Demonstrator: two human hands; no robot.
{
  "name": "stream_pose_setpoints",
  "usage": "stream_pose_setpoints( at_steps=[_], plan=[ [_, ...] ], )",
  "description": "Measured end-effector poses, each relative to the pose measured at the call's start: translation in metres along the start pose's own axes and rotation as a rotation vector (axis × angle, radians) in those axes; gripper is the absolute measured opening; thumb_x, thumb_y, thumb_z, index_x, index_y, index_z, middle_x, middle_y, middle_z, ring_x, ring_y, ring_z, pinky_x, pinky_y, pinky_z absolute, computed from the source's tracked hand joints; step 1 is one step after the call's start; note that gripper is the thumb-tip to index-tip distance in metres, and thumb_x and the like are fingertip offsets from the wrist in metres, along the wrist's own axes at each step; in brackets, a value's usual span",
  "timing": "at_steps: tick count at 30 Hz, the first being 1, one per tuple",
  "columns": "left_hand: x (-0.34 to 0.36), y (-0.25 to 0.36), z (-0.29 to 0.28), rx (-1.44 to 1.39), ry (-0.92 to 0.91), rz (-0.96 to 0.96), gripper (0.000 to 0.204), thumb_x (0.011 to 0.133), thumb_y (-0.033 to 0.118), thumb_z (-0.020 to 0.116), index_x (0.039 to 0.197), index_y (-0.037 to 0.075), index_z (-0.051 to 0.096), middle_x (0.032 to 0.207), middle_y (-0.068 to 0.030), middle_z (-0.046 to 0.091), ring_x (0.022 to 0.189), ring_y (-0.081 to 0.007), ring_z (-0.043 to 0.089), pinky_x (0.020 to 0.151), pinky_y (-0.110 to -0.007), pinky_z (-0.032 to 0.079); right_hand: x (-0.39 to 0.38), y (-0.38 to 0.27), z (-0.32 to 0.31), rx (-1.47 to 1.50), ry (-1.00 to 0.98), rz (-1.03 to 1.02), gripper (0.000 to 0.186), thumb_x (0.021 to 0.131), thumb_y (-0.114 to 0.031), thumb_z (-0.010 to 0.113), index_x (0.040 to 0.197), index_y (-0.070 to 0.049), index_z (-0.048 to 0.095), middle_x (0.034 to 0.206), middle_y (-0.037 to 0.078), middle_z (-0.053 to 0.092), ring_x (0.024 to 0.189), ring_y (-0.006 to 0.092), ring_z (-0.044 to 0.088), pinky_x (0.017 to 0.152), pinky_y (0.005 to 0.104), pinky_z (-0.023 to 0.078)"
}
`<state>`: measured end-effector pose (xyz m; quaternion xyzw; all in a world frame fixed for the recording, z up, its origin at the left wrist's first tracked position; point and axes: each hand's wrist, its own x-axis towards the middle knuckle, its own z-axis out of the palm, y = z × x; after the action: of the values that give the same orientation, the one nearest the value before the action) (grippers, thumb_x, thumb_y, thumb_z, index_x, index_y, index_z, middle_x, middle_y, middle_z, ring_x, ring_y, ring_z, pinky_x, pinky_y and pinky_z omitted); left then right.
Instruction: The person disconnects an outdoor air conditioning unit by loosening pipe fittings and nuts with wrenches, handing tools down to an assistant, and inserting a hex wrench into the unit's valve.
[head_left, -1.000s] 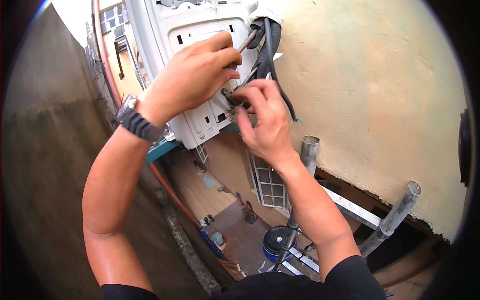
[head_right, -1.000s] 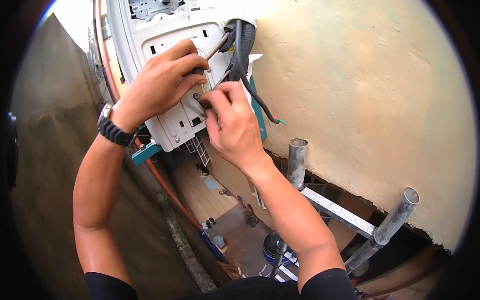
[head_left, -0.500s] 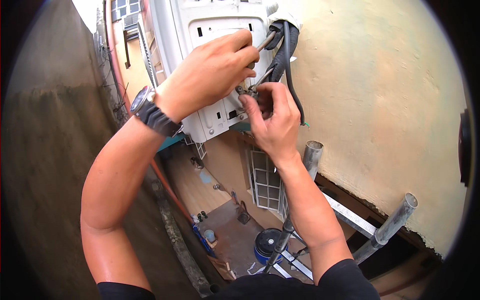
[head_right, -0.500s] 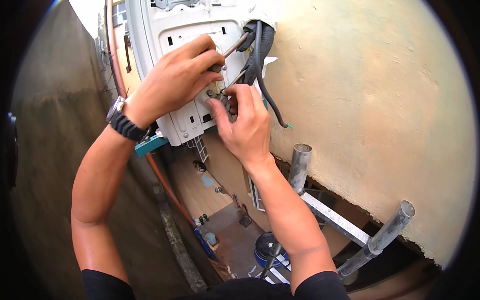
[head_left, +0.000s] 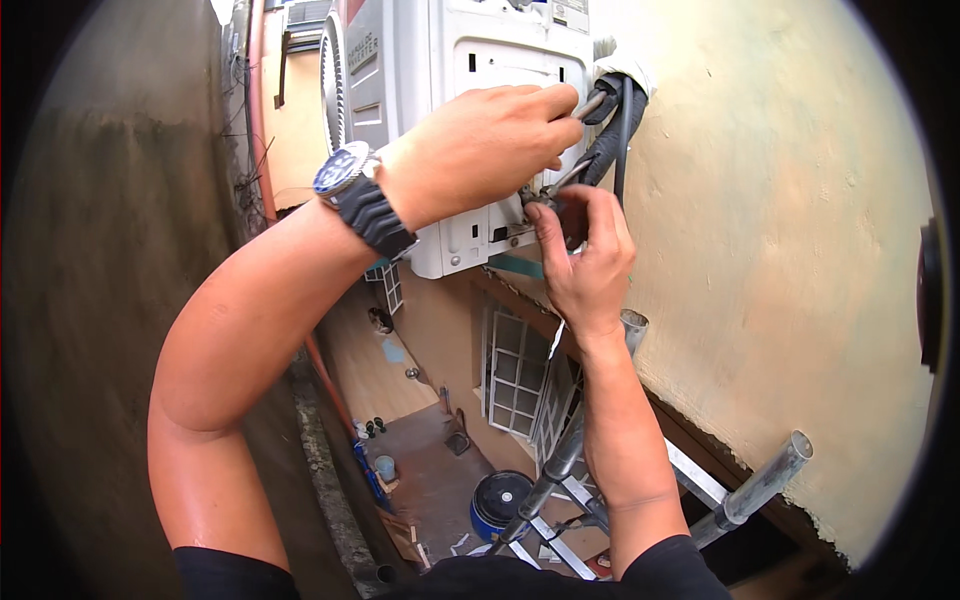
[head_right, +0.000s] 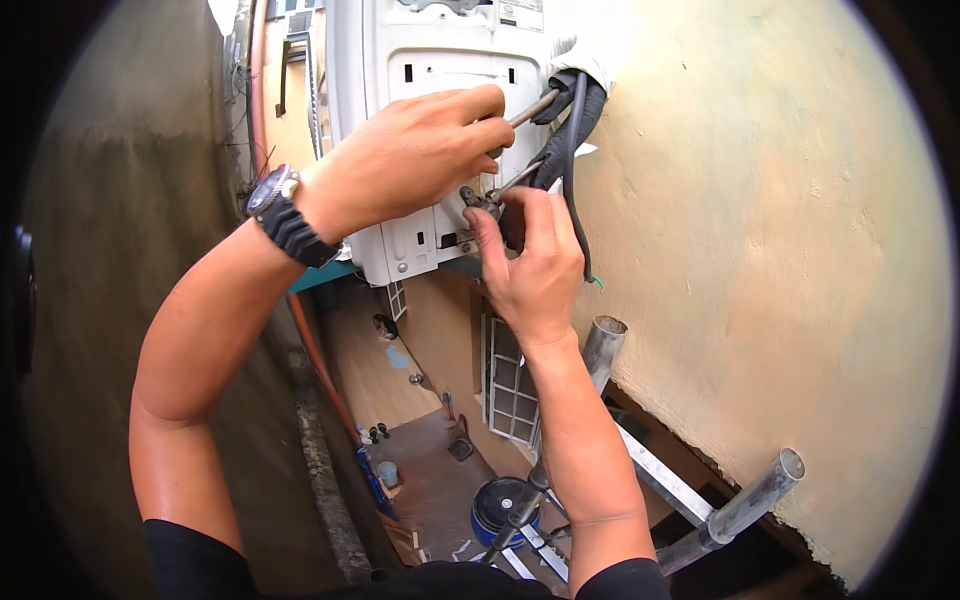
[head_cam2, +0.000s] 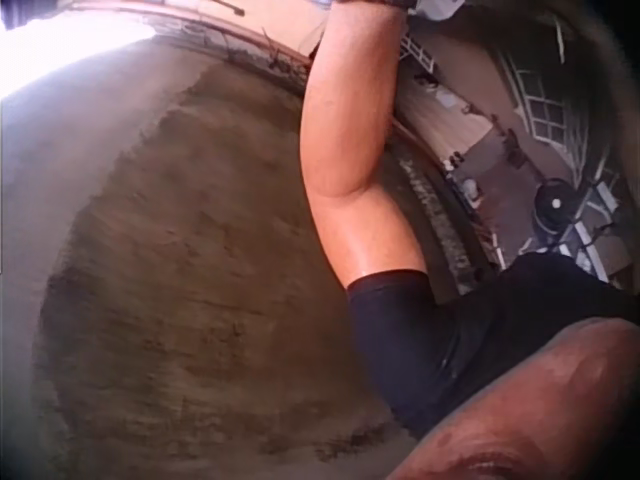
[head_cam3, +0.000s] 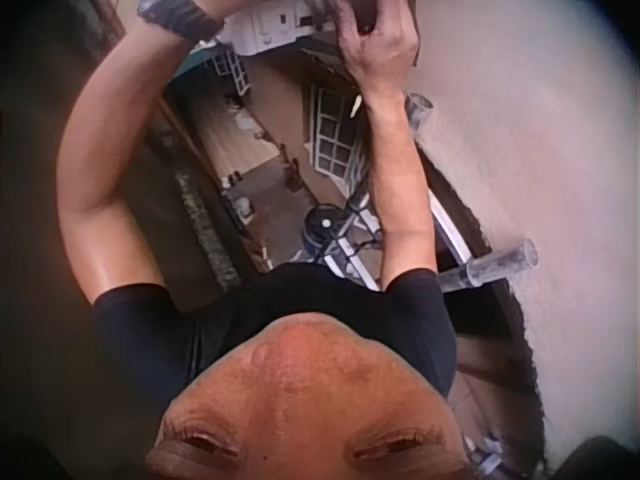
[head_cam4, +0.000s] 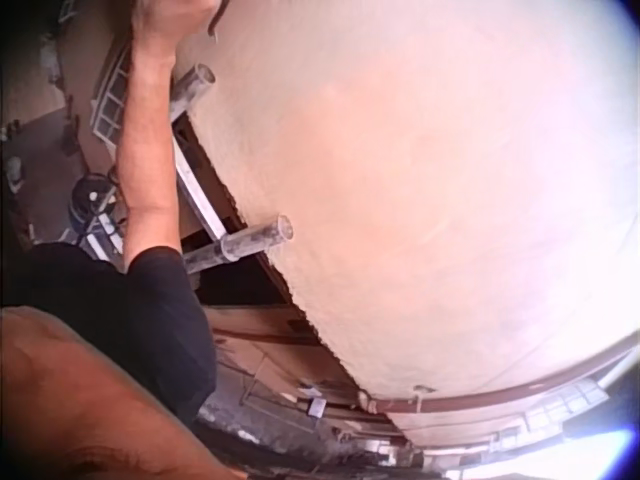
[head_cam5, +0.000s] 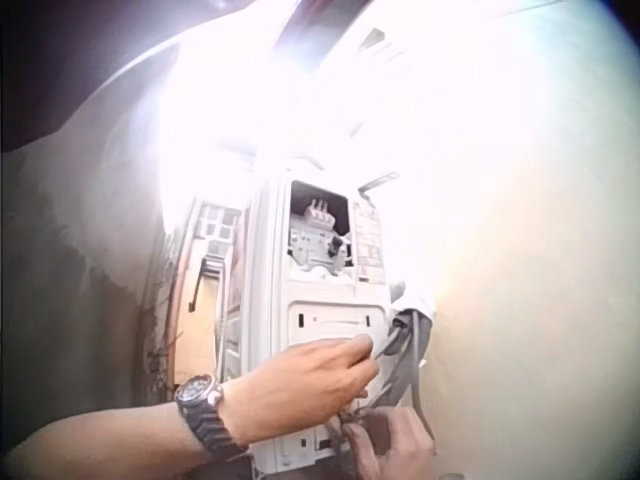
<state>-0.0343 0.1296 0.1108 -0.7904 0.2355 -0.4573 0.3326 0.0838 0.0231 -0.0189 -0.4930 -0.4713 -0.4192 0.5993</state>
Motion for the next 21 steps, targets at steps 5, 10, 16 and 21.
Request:
stream_pose_setpoints(
  at_steps=[5, 10, 16, 21],
  plan=[
    [0.004, 0.003, 0.010, 0.082, 0.061, -0.053, 0.028, 0.081, 0.016, 0.080, 0.103, 0.008, 0.066, 0.103, -0.0080, 0.060, 0.088, -0.0285, 0.067, 0.077, -0.041, 0.055, 0.001, 0.000, 0.002, 0.012, -0.016, -0.131, 0.018, 0.084, 0.002, 0.075, 0.100, -0.004, 0.068, 0.099, 0.012, 0.065, 0.076, 0.0266, 0.067, 0.069, 0.0390, 0.055],
    [0.003, 0.002, 0.002, 0.070, 0.090, 0.095, 0.026, 0.084, 0.016, 0.077, 0.106, 0.008, 0.067, 0.101, -0.0067, 0.060, 0.088, -0.0272, 0.068, 0.079, -0.041, 0.056, 0.010, 0.018, -0.012, -0.051, -0.086, -0.406, 0.020, 0.083, 0.002, 0.076, 0.100, -0.005, 0.069, 0.100, 0.010, 0.064, 0.092, 0.0245, 0.066, 0.075, 0.0379, 0.054],
    [0.003, 0.002, 0.002, 0.060, -0.023, -0.061, 0.025, 0.084, 0.017, 0.077, 0.099, 0.005, 0.062, 0.099, -0.0095, 0.059, 0.089, -0.0307, 0.069, 0.076, -0.042, 0.056, 0.005, 0.004, -0.002, -0.015, -0.004, -0.074, 0.019, 0.085, -0.001, 0.078, 0.101, -0.004, 0.068, 0.094, 0.009, 0.063, 0.076, 0.0229, 0.065, 0.067, 0.0368, 0.054],
    [0.005, 0.009, 0.012, 0.181, 0.095, -0.124, 0.031, 0.079, 0.023, 0.082, 0.096, 0.007, 0.060, 0.094, -0.0086, 0.061, 0.086, -0.0283, 0.069, 0.074, -0.039, 0.057, 0.008, 0.008, -0.001, -0.069, -0.051, -0.276, 0.020, 0.083, 0.005, 0.075, 0.101, -0.001, 0.070, 0.100, 0.011, 0.067, 0.079, 0.0216, 0.067, 0.072, 0.0330, 0.055]
  ],
)
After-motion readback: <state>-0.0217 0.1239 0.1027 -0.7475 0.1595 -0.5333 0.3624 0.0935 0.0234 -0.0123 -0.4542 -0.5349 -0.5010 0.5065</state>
